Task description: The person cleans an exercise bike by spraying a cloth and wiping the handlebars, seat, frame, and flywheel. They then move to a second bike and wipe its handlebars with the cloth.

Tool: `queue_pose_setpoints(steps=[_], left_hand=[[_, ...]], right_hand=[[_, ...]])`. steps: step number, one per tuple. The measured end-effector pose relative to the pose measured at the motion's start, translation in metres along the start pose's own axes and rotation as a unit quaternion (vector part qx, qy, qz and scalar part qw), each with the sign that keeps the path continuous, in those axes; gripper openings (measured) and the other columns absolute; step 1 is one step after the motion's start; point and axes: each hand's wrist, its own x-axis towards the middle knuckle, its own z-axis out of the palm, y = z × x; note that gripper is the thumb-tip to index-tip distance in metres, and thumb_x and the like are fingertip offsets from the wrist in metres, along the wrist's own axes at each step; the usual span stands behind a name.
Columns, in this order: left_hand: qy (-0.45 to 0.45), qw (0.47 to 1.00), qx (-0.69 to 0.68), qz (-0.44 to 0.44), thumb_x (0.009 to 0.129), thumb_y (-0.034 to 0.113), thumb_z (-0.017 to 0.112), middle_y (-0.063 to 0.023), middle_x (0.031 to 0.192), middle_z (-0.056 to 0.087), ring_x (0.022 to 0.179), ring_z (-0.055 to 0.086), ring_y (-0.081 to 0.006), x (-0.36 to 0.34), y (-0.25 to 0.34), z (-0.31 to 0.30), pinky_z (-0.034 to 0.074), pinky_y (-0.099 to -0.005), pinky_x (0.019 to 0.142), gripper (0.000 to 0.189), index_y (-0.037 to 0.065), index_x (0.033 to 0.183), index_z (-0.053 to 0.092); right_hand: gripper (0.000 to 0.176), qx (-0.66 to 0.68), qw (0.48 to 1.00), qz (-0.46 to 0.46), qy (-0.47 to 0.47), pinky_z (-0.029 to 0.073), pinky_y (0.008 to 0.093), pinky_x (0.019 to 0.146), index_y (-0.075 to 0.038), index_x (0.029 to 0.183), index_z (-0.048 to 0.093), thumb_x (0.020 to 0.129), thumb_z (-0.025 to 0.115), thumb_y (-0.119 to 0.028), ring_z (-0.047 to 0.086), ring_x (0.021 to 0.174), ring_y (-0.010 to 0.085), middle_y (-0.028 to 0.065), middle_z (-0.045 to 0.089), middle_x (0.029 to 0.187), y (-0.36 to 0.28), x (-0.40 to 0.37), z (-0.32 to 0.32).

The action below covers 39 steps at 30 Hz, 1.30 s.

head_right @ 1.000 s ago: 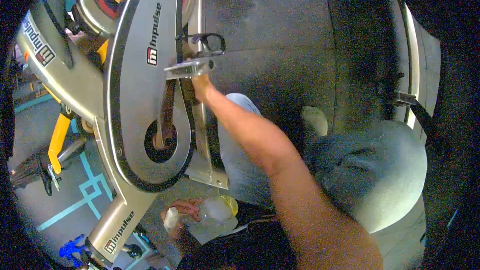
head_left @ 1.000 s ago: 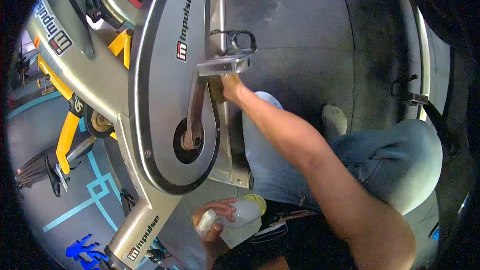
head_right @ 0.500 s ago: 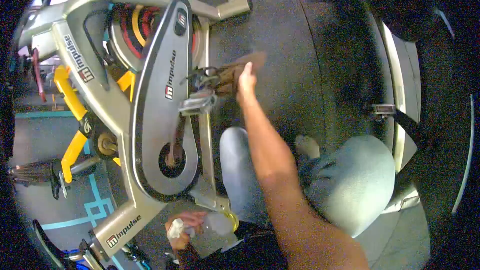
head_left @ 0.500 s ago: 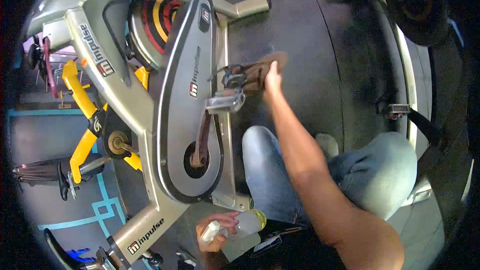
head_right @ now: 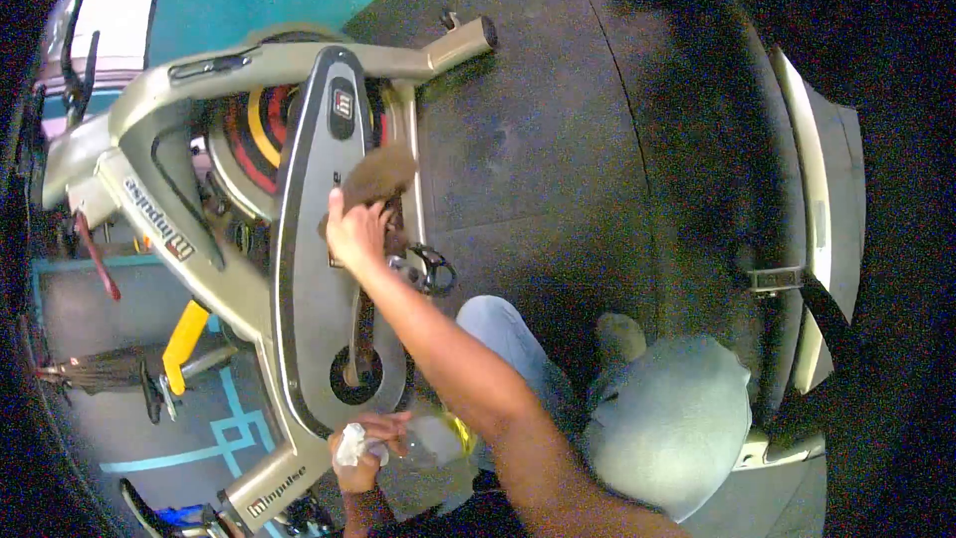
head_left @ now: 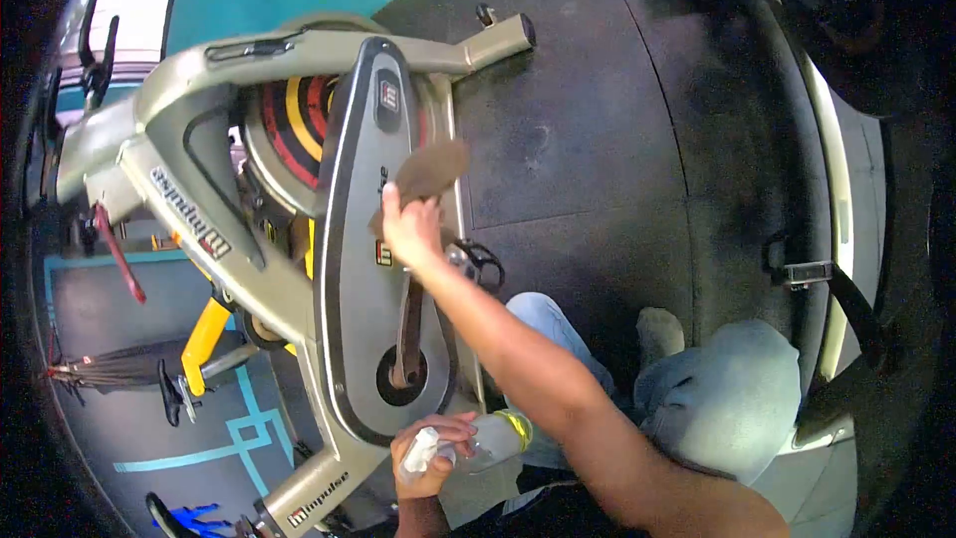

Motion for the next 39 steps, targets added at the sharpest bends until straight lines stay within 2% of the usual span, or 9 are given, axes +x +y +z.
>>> queue_pose_setpoints(steps=[5, 12, 16, 22, 26, 29, 32, 34, 39], left_hand=[[0.032, 0.999, -0.01, -0.027, 0.084, 0.053, 0.065, -0.0178, 0.08, 0.067, 0.068, 0.066, -0.0242, 0.042, 0.006, -0.007, 0.049, -0.0527, 0.092, 0.061, -0.008, 0.088, 0.067], [0.03, 0.997, -0.069, -0.011, 0.084, 0.052, 0.065, -0.0192, 0.085, 0.066, 0.071, 0.067, -0.0272, 0.081, 0.023, -0.035, 0.05, -0.053, 0.09, 0.061, -0.009, 0.092, 0.064], [0.165, 0.984, -0.067, 0.023, 0.084, 0.05, 0.066, -0.021, 0.091, 0.065, 0.085, 0.066, -0.0304, 0.089, 0.031, -0.043, 0.052, -0.0506, 0.087, 0.058, -0.007, 0.095, 0.062], [0.195, 0.977, -0.071, 0.056, 0.09, 0.045, 0.061, -0.0205, 0.095, 0.063, 0.082, 0.065, -0.0271, 0.136, 0.111, -0.033, 0.051, -0.0455, 0.086, 0.054, -0.008, 0.1, 0.06], [0.228, 0.967, -0.083, 0.077, 0.092, 0.042, 0.059, -0.0196, 0.099, 0.062, 0.071, 0.063, -0.0195, 0.143, 0.119, -0.034, 0.049, -0.0452, 0.089, 0.051, -0.008, 0.102, 0.06], [0.226, 0.967, -0.105, 0.049, 0.092, 0.038, 0.059, -0.0155, 0.095, 0.065, 0.074, 0.064, -0.0185, 0.144, 0.124, -0.037, 0.05, -0.0367, 0.079, 0.045, -0.005, 0.104, 0.063], [0.168, 0.984, -0.056, 0.022, 0.094, 0.04, 0.055, -0.0181, 0.102, 0.065, 0.073, 0.061, -0.0176, 0.161, 0.149, -0.046, 0.05, -0.0347, 0.075, 0.046, -0.004, 0.105, 0.06], [0.137, 0.989, -0.035, 0.037, 0.095, 0.039, 0.054, -0.0181, 0.1, 0.066, 0.074, 0.061, -0.0166, 0.192, 0.152, -0.048, 0.049, -0.0327, 0.072, 0.045, -0.004, 0.104, 0.062], [0.068, 0.996, -0.029, 0.051, 0.095, 0.036, 0.054, -0.0174, 0.095, 0.067, 0.073, 0.063, -0.0168, 0.296, 0.153, -0.024, 0.051, -0.0323, 0.072, 0.043, -0.005, 0.104, 0.062]], right_hand=[[0.069, 0.078, 0.956, -0.189, 0.211, 0.006, 0.0591, 0.114, 0.022, 0.102, 0.059, 0.099, 0.037, -0.043, 0.007, 0.136, 0.0593, 0.0466, 0.023, 0.139, -0.035, 0.012, 0.053], [0.072, -0.014, 0.958, -0.13, 0.255, 0.012, 0.0639, 0.111, 0.022, 0.115, 0.053, 0.098, 0.034, -0.045, 0.002, 0.144, 0.0433, 0.0246, 0.006, 0.156, -0.084, 0.147, 0.018], [0.072, -0.032, 0.991, 0.008, 0.133, 0.017, 0.0508, 0.115, 0.007, 0.136, 0.042, 0.097, 0.029, -0.052, 0.014, 0.14, 0.0482, 0.0294, 0.016, 0.153, -0.074, 0.188, -0.018], [0.059, 0.009, 0.996, -0.071, 0.059, 0.01, 0.0512, 0.117, 0.0, 0.138, 0.042, 0.098, 0.04, -0.044, 0.005, 0.141, 0.0504, 0.0329, 0.012, 0.152, -0.117, 0.099, -0.004], [0.056, -0.124, 0.929, -0.347, 0.025, 0.018, 0.0469, 0.116, 0.001, 0.139, 0.04, 0.098, 0.043, -0.037, 0.011, 0.143, 0.0436, 0.0264, 0.013, 0.154, -0.169, 0.123, -0.007], [0.056, -0.296, 0.878, -0.376, -0.016, 0.021, 0.0494, 0.115, -0.004, 0.141, 0.04, 0.095, 0.048, -0.034, 0.015, 0.142, 0.0432, 0.0234, 0.016, 0.155, -0.146, 0.153, -0.041], [0.054, -0.221, 0.968, -0.01, -0.12, 0.041, 0.0433, 0.101, 0.0, 0.12, 0.061, 0.094, 0.046, -0.045, 0.052, 0.12, 0.0407, 0.029, 0.056, 0.125, -0.139, 0.176, -0.118], [0.057, -0.008, 0.997, 0.068, -0.035, 0.042, 0.0397, 0.099, 0.007, 0.124, 0.056, 0.095, 0.054, -0.042, 0.056, 0.114, 0.0264, 0.0173, 0.061, 0.123, -0.138, 0.175, -0.185], [0.047, 0.41, 0.906, 0.101, 0.012, 0.04, 0.0513, 0.101, -0.007, 0.121, 0.056, 0.086, 0.062, -0.038, 0.054, 0.114, 0.0298, 0.0113, 0.059, 0.122, -0.141, 0.183, -0.336]])
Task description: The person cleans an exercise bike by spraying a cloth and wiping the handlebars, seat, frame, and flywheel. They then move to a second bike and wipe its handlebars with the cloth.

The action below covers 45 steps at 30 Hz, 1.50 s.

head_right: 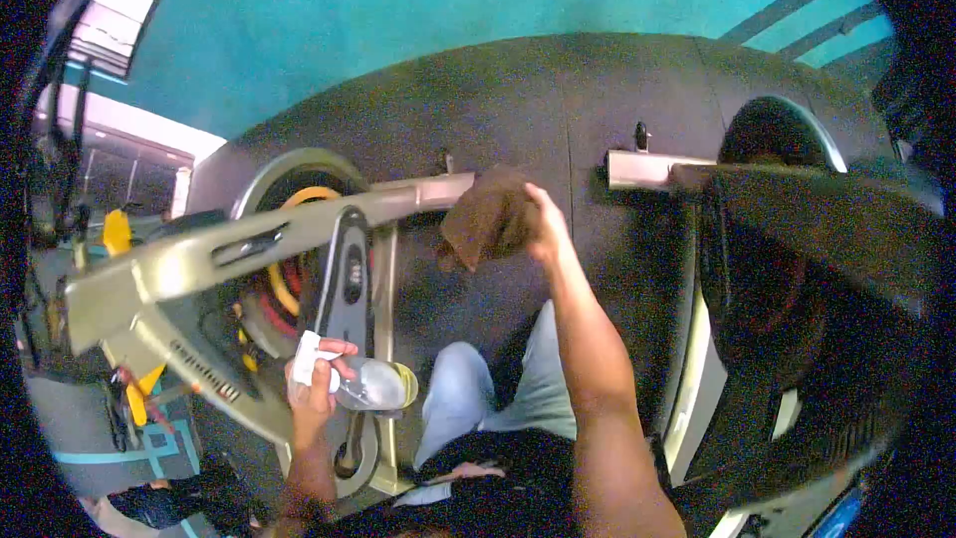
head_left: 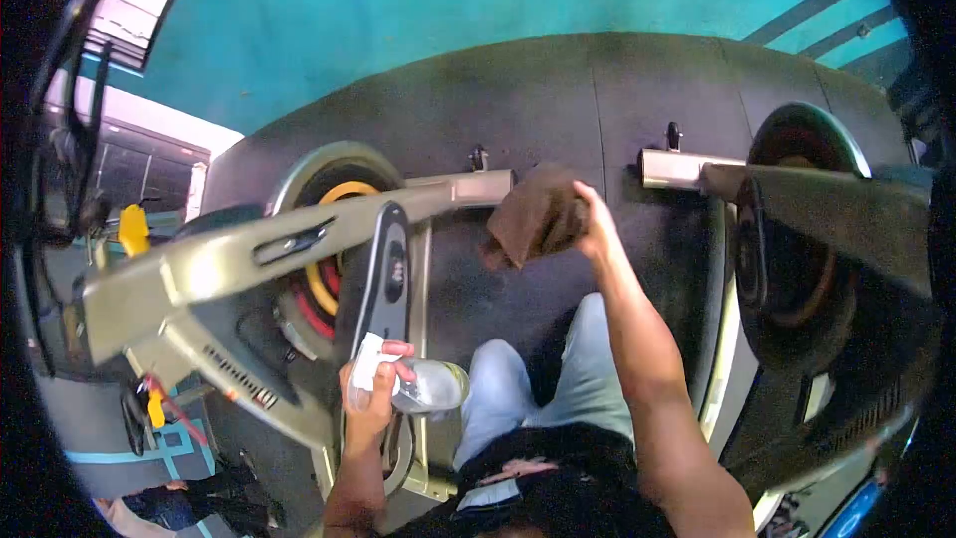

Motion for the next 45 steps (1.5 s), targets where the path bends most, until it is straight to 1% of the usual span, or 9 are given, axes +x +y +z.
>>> queue_pose_setpoints(steps=[7, 10, 15, 21, 22, 25, 34, 42, 45], left_hand=[[0.024, 0.99, 0.004, -0.14, 0.093, 0.017, 0.057, -0.0038, 0.092, 0.067, 0.08, 0.063, -0.0102, 0.091, -0.072, 0.086, 0.051, -0.027, 0.075, 0.025, -0.001, 0.109, 0.064], [0.106, 0.984, -0.125, -0.075, 0.09, 0.013, 0.063, -0.0032, 0.091, 0.065, 0.083, 0.062, -0.011, 0.117, -0.086, 0.125, 0.051, -0.028, 0.073, 0.021, 0.003, 0.109, 0.064], [0.112, 0.99, 0.043, -0.077, 0.091, 0.018, 0.063, -0.0083, 0.09, 0.065, 0.083, 0.064, -0.0167, 0.168, -0.103, 0.127, 0.051, -0.0326, 0.072, 0.022, 0.001, 0.105, 0.063], [0.103, 0.989, 0.065, -0.086, 0.09, 0.014, 0.061, -0.0085, 0.09, 0.064, 0.083, 0.064, -0.0169, 0.238, -0.14, 0.112, 0.052, -0.0316, 0.074, 0.019, 0.002, 0.105, 0.062], [0.097, 0.989, 0.085, -0.069, 0.089, 0.014, 0.061, -0.0099, 0.092, 0.064, 0.083, 0.064, -0.0191, 0.249, -0.146, 0.106, 0.051, -0.0327, 0.075, 0.018, 0.002, 0.103, 0.063], [0.057, 0.99, 0.057, -0.114, 0.088, 0.019, 0.062, -0.0141, 0.09, 0.065, 0.079, 0.065, -0.0268, 0.264, -0.165, 0.102, 0.052, -0.036, 0.072, 0.02, 0.002, 0.099, 0.063], [0.068, 0.956, 0.01, -0.284, 0.091, 0.016, 0.061, -0.0164, 0.09, 0.065, 0.081, 0.066, -0.0287, 0.233, -0.249, 0.121, 0.052, -0.0391, 0.071, 0.018, 0.0, 0.099, 0.063], [0.149, 0.959, 0.175, -0.168, 0.09, 0.017, 0.06, -0.0187, 0.079, 0.058, 0.075, 0.059, -0.0378, 0.273, -0.284, 0.138, 0.046, -0.045, 0.065, 0.018, 0.001, 0.083, 0.059], [0.133, 0.968, 0.165, -0.131, 0.09, 0.018, 0.06, -0.0182, 0.075, 0.056, 0.072, 0.058, -0.0376, 0.269, -0.301, 0.141, 0.044, -0.0451, 0.062, 0.019, 0.002, 0.08, 0.058]], right_hand=[[0.051, 0.068, 0.969, -0.17, 0.166, 0.043, 0.0557, 0.095, -0.006, 0.118, 0.059, 0.078, 0.065, -0.037, 0.055, 0.109, 0.0336, 0.0133, 0.06, 0.118, -0.038, 0.098, -0.138], [0.057, -0.008, 0.987, -0.044, 0.157, 0.039, 0.0528, 0.102, -0.003, 0.127, 0.05, 0.084, 0.056, -0.039, 0.05, 0.118, 0.0345, 0.0157, 0.052, 0.129, -0.03, 0.17, -0.176], [0.064, -0.127, 0.964, 0.04, 0.232, 0.035, 0.0505, 0.107, 0.001, 0.135, 0.045, 0.091, 0.046, -0.045, 0.045, 0.126, 0.0354, 0.0165, 0.046, 0.139, -0.003, 0.249, -0.202], [0.067, -0.08, 0.95, 0.068, 0.293, 0.032, 0.0482, 0.111, 0.0, 0.14, 0.041, 0.095, 0.039, -0.05, 0.042, 0.13, 0.0326, 0.0139, 0.042, 0.145, 0.026, 0.278, -0.273], [0.062, -0.232, 0.88, -0.072, 0.407, 0.045, 0.0369, 0.1, 0.002, 0.131, 0.051, 0.093, 0.052, -0.047, 0.057, 0.111, 0.0285, 0.0123, 0.054, 0.133, 0.025, 0.261, -0.217], [0.064, -0.247, 0.886, 0.073, 0.386, 0.031, 0.0409, 0.111, 0.001, 0.142, 0.037, 0.1, 0.032, -0.048, 0.041, 0.131, 0.0281, 0.0115, 0.037, 0.148, 0.007, 0.248, -0.209], [0.063, -0.157, 0.944, 0.026, 0.29, 0.036, 0.0427, 0.107, -0.003, 0.14, 0.037, 0.1, 0.028, -0.051, 0.043, 0.126, 0.0308, 0.0118, 0.042, 0.141, 0.008, 0.231, -0.211], [0.057, -0.224, 0.922, 0.034, 0.313, 0.036, 0.043, 0.107, -0.006, 0.139, 0.04, 0.102, 0.027, -0.046, 0.046, 0.124, 0.0302, 0.0106, 0.046, 0.139, 0.002, 0.235, -0.222], [0.055, -0.139, 0.971, -0.015, 0.192, 0.036, 0.0447, 0.107, -0.007, 0.139, 0.042, 0.1, 0.033, -0.046, 0.046, 0.125, 0.0309, 0.011, 0.046, 0.139, 0.003, 0.234, -0.204]])
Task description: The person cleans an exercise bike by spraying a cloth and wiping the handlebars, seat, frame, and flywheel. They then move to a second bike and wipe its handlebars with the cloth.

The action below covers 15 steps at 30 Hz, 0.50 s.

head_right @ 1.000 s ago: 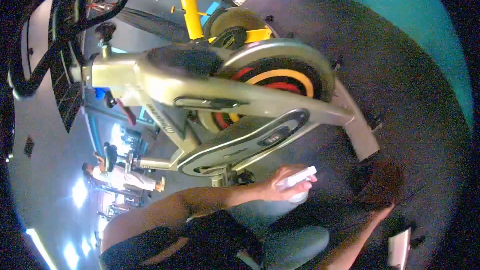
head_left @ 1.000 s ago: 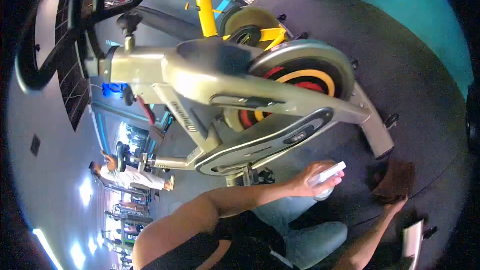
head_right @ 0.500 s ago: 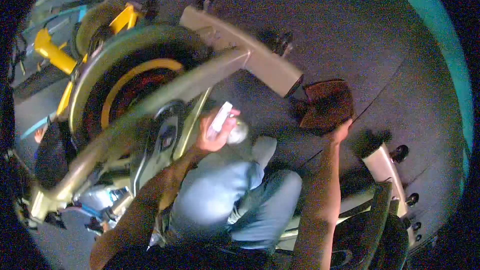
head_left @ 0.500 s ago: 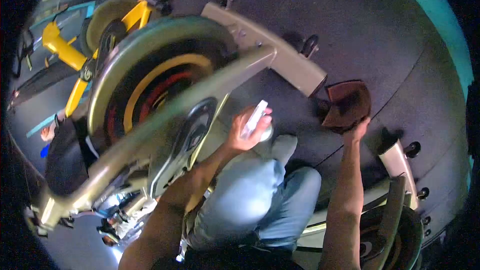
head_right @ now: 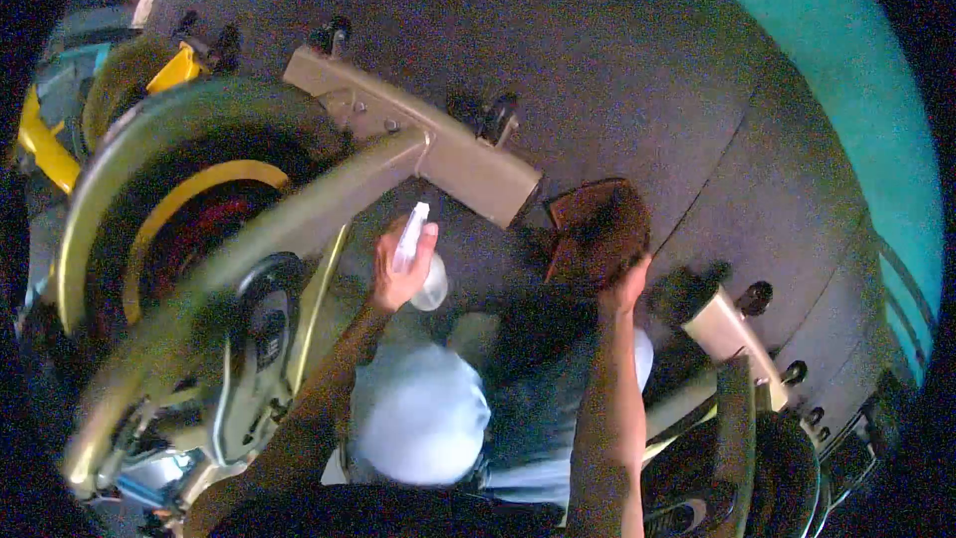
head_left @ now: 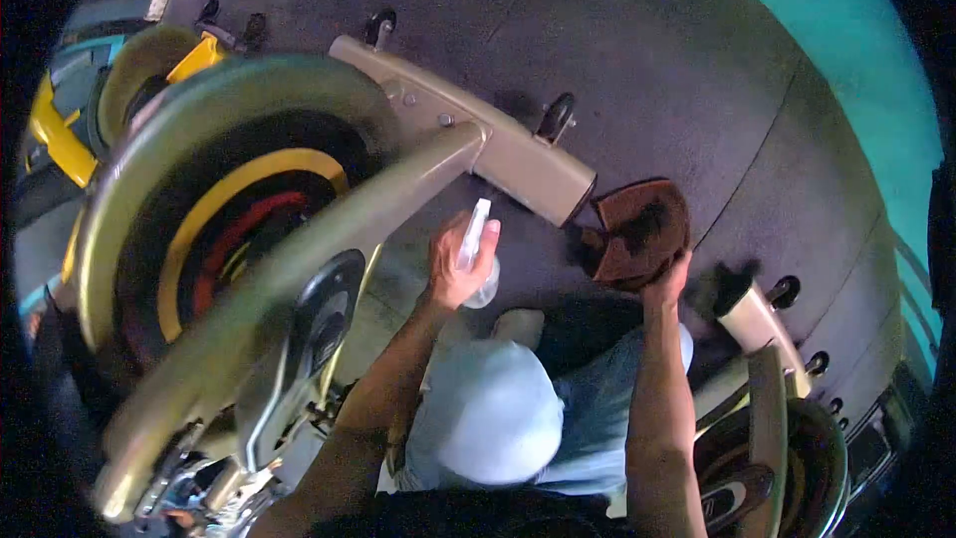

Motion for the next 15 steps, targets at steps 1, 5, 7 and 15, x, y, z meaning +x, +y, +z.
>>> queue_pose_setpoints(steps=[1, 5, 7, 15], left_hand=[[-0.004, 1.0, -0.023, 0.007, 0.09, 0.019, 0.06, -0.017, 0.075, 0.056, 0.069, 0.057, -0.0367, -0.004, -0.005, 0.003, 0.044, -0.0439, 0.061, 0.02, 0.002, 0.08, 0.058], [0.013, 0.994, -0.039, 0.104, 0.088, 0.015, 0.062, -0.0144, 0.077, 0.058, 0.069, 0.058, -0.0334, -0.018, -0.008, 0.003, 0.046, -0.0425, 0.062, 0.015, 0.002, 0.081, 0.058], [0.039, 0.987, -0.048, 0.146, 0.087, 0.014, 0.062, -0.0137, 0.078, 0.059, 0.07, 0.058, -0.0327, -0.028, -0.013, -0.003, 0.047, -0.0423, 0.063, 0.014, 0.002, 0.081, 0.058], [0.194, 0.963, -0.034, 0.184, 0.094, 0.027, 0.052, -0.0175, 0.089, 0.058, 0.081, 0.058, -0.0347, -0.065, -0.066, 0.011, 0.048, -0.0443, 0.076, 0.027, -0.001, 0.093, 0.055]], right_hand=[[0.055, 0.024, 1.0, 0.008, -0.004, 0.038, 0.0463, 0.105, -0.005, 0.135, 0.045, 0.097, 0.042, -0.045, 0.046, 0.125, 0.0306, 0.012, 0.049, 0.135, -0.004, -0.003, 0.004], [0.056, -0.011, 1.0, -0.029, -0.003, 0.042, 0.0461, 0.102, -0.002, 0.132, 0.047, 0.094, 0.051, -0.044, 0.051, 0.12, 0.0297, 0.0131, 0.053, 0.131, -0.063, -0.076, 0.084], [0.057, -0.069, 0.99, -0.119, -0.008, 0.044, 0.0433, 0.1, 0.001, 0.13, 0.047, 0.094, 0.054, -0.043, 0.055, 0.114, 0.0281, 0.0156, 0.054, 0.128, -0.076, -0.112, 0.116], [0.044, -0.462, 0.696, -0.501, -0.224, 0.035, 0.0455, 0.107, 0.01, 0.121, 0.053, 0.091, 0.057, -0.022, 0.047, 0.123, 0.0428, 0.0287, 0.052, 0.128, 0.088, -0.084, 0.253]])
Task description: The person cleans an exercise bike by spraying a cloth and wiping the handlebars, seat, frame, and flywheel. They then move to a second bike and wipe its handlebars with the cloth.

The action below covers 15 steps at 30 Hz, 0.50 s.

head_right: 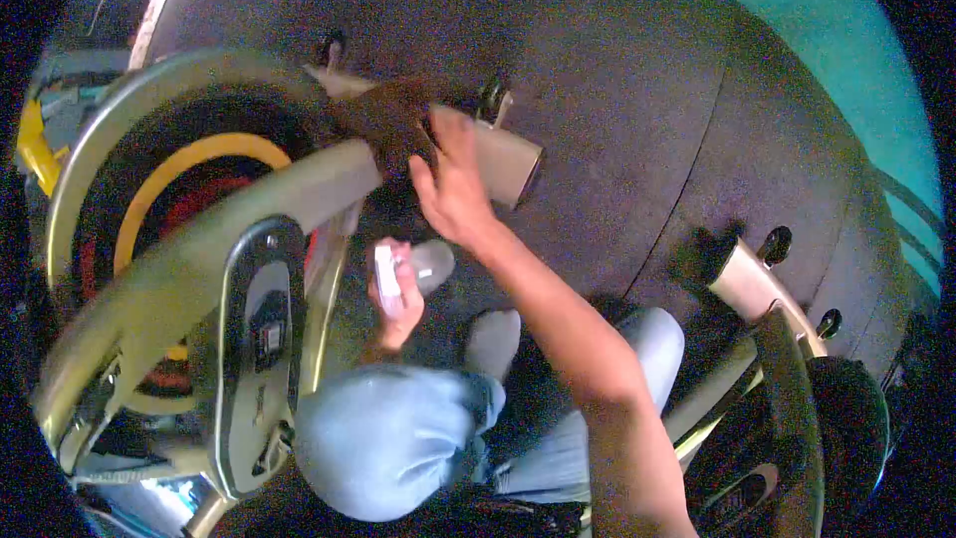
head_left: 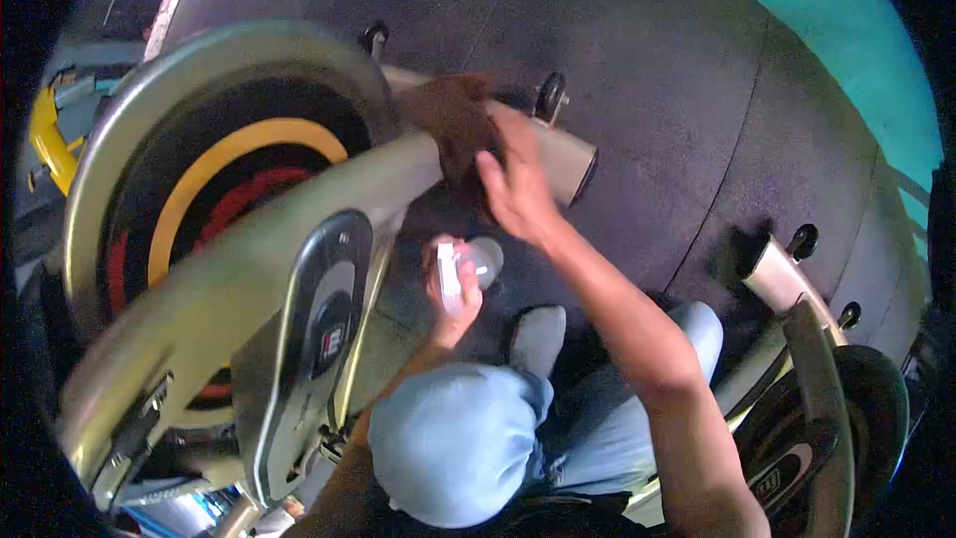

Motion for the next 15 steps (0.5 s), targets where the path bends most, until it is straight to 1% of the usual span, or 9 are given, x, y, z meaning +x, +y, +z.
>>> queue_pose_setpoints(steps=[2, 3, 5, 7, 9, 11, 12, 13, 15], left_hand=[[0.019, 0.998, -0.052, -0.024, 0.095, 0.027, 0.051, -0.0179, 0.094, 0.055, 0.085, 0.058, -0.0321, -0.01, 0.0, 0.0, 0.049, -0.0439, 0.078, 0.028, -0.001, 0.094, 0.054], [0.02, 0.997, -0.065, -0.028, 0.095, 0.027, 0.051, -0.0178, 0.096, 0.054, 0.086, 0.058, -0.0308, -0.009, -0.003, 0.001, 0.05, -0.0434, 0.078, 0.029, -0.001, 0.095, 0.053], [-0.004, 0.997, -0.07, -0.02, 0.096, 0.03, 0.05, -0.0183, 0.1, 0.052, 0.09, 0.058, -0.0296, -0.013, -0.006, -0.003, 0.05, -0.0408, 0.081, 0.03, -0.001, 0.099, 0.051], [-0.006, 0.997, -0.07, -0.036, 0.096, 0.031, 0.05, -0.0185, 0.099, 0.052, 0.089, 0.057, -0.0297, -0.01, -0.001, -0.002, 0.05, -0.0413, 0.082, 0.032, -0.001, 0.1, 0.05], [-0.012, 0.997, -0.071, -0.023, 0.096, 0.034, 0.051, -0.0181, 0.099, 0.052, 0.089, 0.057, -0.0294, -0.007, 0.002, -0.003, 0.05, -0.0413, 0.082, 0.034, 0.0, 0.1, 0.05], [-0.023, 0.995, -0.088, -0.049, 0.095, 0.031, 0.05, -0.0164, 0.1, 0.05, 0.098, 0.054, -0.0282, -0.012, -0.007, -0.001, 0.051, -0.0446, 0.088, 0.032, -0.001, 0.099, 0.05], [-0.001, 0.996, -0.082, -0.026, 0.096, 0.036, 0.05, -0.0176, 0.097, 0.054, 0.088, 0.058, -0.03, -0.011, -0.008, 0.002, 0.05, -0.0406, 0.081, 0.036, 0.0, 0.1, 0.051], [0.003, 0.996, -0.083, -0.02, 0.096, 0.036, 0.05, -0.0176, 0.097, 0.054, 0.088, 0.058, -0.03, -0.009, -0.004, 0.002, 0.05, -0.0406, 0.081, 0.036, 0.0, 0.1, 0.051], [-0.015, 0.999, -0.035, -0.035, 0.096, 0.037, 0.051, -0.0174, 0.095, 0.056, 0.087, 0.059, -0.0306, -0.005, 0.002, -0.001, 0.049, -0.0403, 0.078, 0.038, 0.0, 0.099, 0.051]], right_hand=[[0.043, 0.041, 0.998, 0.031, 0.04, 0.036, 0.0459, 0.107, 0.01, 0.12, 0.053, 0.09, 0.057, -0.02, 0.048, 0.121, 0.0431, 0.0283, 0.054, 0.125, 0.025, 0.016, 0.046], [0.041, 0.032, 0.999, 0.001, 0.038, 0.037, 0.0461, 0.106, 0.008, 0.122, 0.053, 0.091, 0.055, -0.018, 0.05, 0.118, 0.0442, 0.029, 0.055, 0.123, 0.026, 0.027, 0.05], [0.039, 0.023, 1.0, -0.006, 0.01, 0.038, 0.0464, 0.105, 0.006, 0.123, 0.052, 0.092, 0.052, -0.017, 0.052, 0.116, 0.0453, 0.0296, 0.056, 0.121, 0.027, 0.018, 0.055], [0.036, -0.009, 0.999, -0.006, 0.032, 0.04, 0.0474, 0.104, 0.008, 0.119, 0.054, 0.091, 0.052, -0.014, 0.055, 0.11, 0.046, 0.0309, 0.058, 0.117, 0.031, 0.024, 0.053], [0.036, 0.01, 0.999, -0.039, 0.0, 0.038, 0.047, 0.106, 0.009, 0.116, 0.055, 0.087, 0.055, -0.012, 0.053, 0.116, 0.0438, 0.0316, 0.055, 0.121, 0.037, 0.02, 0.032], [0.039, -0.219, 0.946, -0.19, -0.145, 0.035, 0.0465, 0.109, 0.006, 0.115, 0.057, 0.081, 0.059, -0.012, 0.049, 0.123, 0.0406, 0.029, 0.052, 0.128, 0.042, -0.001, -0.016], [0.039, -0.234, 0.934, -0.198, -0.184, 0.034, 0.0463, 0.11, 0.005, 0.114, 0.058, 0.08, 0.06, -0.012, 0.047, 0.125, 0.0391, 0.0275, 0.05, 0.131, 0.04, -0.014, -0.034], [0.039, -0.246, 0.92, -0.206, -0.225, 0.033, 0.0461, 0.111, 0.004, 0.113, 0.059, 0.078, 0.06, -0.013, 0.046, 0.128, 0.0376, 0.026, 0.049, 0.134, 0.038, -0.03, -0.05], [0.035, -0.164, 0.942, -0.108, -0.271, 0.034, 0.0448, 0.11, 0.003, 0.113, 0.06, 0.08, 0.059, -0.011, 0.047, 0.126, 0.0394, 0.0248, 0.051, 0.132, 0.026, -0.052, -0.087]])
